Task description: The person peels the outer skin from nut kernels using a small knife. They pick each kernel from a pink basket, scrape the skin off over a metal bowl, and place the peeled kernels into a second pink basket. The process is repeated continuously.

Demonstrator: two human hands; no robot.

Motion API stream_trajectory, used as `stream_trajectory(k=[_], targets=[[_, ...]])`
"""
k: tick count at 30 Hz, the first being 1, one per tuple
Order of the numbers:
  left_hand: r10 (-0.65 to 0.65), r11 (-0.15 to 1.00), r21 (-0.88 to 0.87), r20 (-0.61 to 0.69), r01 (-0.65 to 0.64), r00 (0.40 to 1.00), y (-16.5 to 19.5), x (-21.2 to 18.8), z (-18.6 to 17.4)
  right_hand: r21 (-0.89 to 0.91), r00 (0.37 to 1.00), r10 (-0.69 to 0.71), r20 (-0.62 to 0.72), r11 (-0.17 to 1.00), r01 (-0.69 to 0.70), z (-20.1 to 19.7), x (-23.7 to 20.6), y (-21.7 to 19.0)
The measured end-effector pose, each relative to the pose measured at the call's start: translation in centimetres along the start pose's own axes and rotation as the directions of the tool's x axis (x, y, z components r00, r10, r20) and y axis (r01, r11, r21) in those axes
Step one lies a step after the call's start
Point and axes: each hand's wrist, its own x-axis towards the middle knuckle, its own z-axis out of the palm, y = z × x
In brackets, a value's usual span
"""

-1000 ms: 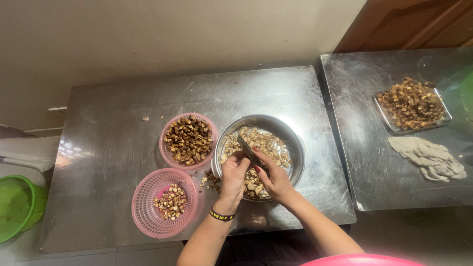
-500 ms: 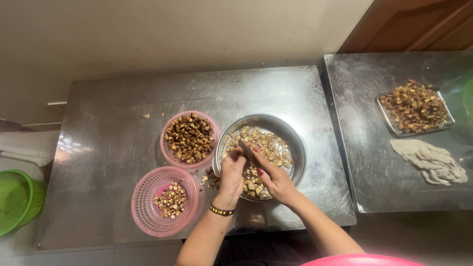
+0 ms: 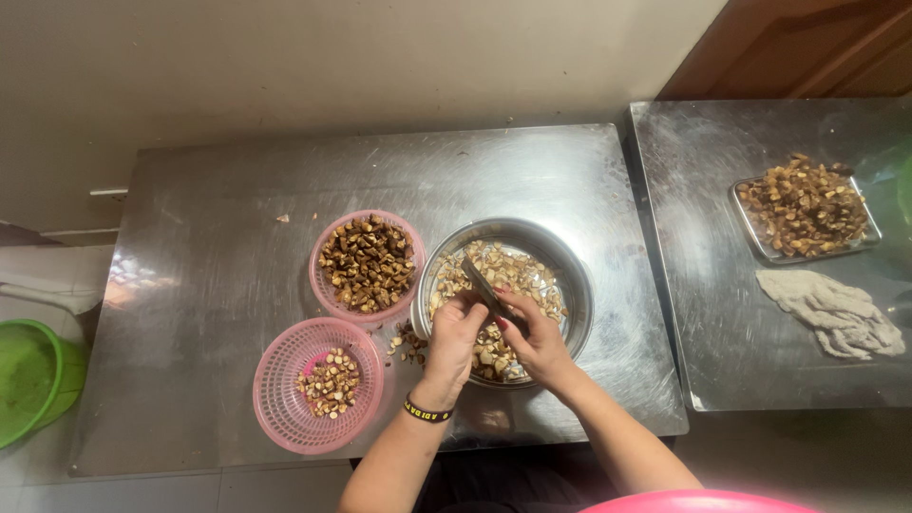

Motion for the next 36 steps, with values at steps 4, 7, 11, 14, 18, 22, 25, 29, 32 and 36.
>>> stream_trajectory(k=[4,7,11,14,18,22,25,29,32,36], targets=[[0.075,0.978,0.196,0.001,-0.074,0.997,0.4,0.4,0.0,0.457,0.967,0.19,0.168,0.855,-0.247,-1.0,0.1,0.2],[-0.019,0.991,0.135,-0.033,0.023,0.999,1.0,0.4,0.1,0.616,0.943,0.23,0.239,0.715,-0.331,-2.0,0.8,0.2],[-0.084,0.994,0.062,-0.089,0.089,0.993,1.7,0.4,0.1,0.395,0.955,0.296,0.03,0.874,-0.283,-2.2,0.6,0.2],[-0.076,0.996,0.033,-0.113,0.08,0.991,1.7,0.4,0.0,0.104,0.992,0.123,0.015,0.987,-0.123,-1.2,-0.6,-0.1],[-0.028,0.999,0.043,-0.093,0.032,0.995,1.4,0.1,0.1,-0.159,0.999,0.016,0.045,0.987,-0.009,-0.2,-1.3,-0.6],[-0.028,0.999,0.039,-0.095,0.032,0.995,1.3,-0.2,0.3,-0.213,0.998,-0.062,0.009,0.975,0.063,0.0,-1.1,-0.9],[-0.049,0.994,0.092,-0.09,0.057,0.995,1.2,-0.3,0.4,-0.158,0.995,0.097,0.001,0.983,-0.096,0.0,-0.7,-0.6],[-0.009,0.991,0.132,-0.082,0.02,0.997,0.9,-0.2,0.3,0.113,0.98,0.201,-0.004,0.973,-0.199,-0.9,-0.3,0.4],[0.02,0.968,0.252,-0.094,0.005,0.995,1.1,-0.2,0.1,0.141,0.967,0.254,-0.027,0.959,-0.247,-1.7,-0.2,1.1],[0.054,0.942,0.334,-0.093,-0.021,0.994,1.1,0.1,-0.2,0.121,0.949,0.309,-0.064,0.946,-0.3,-2.0,-0.2,1.2]])
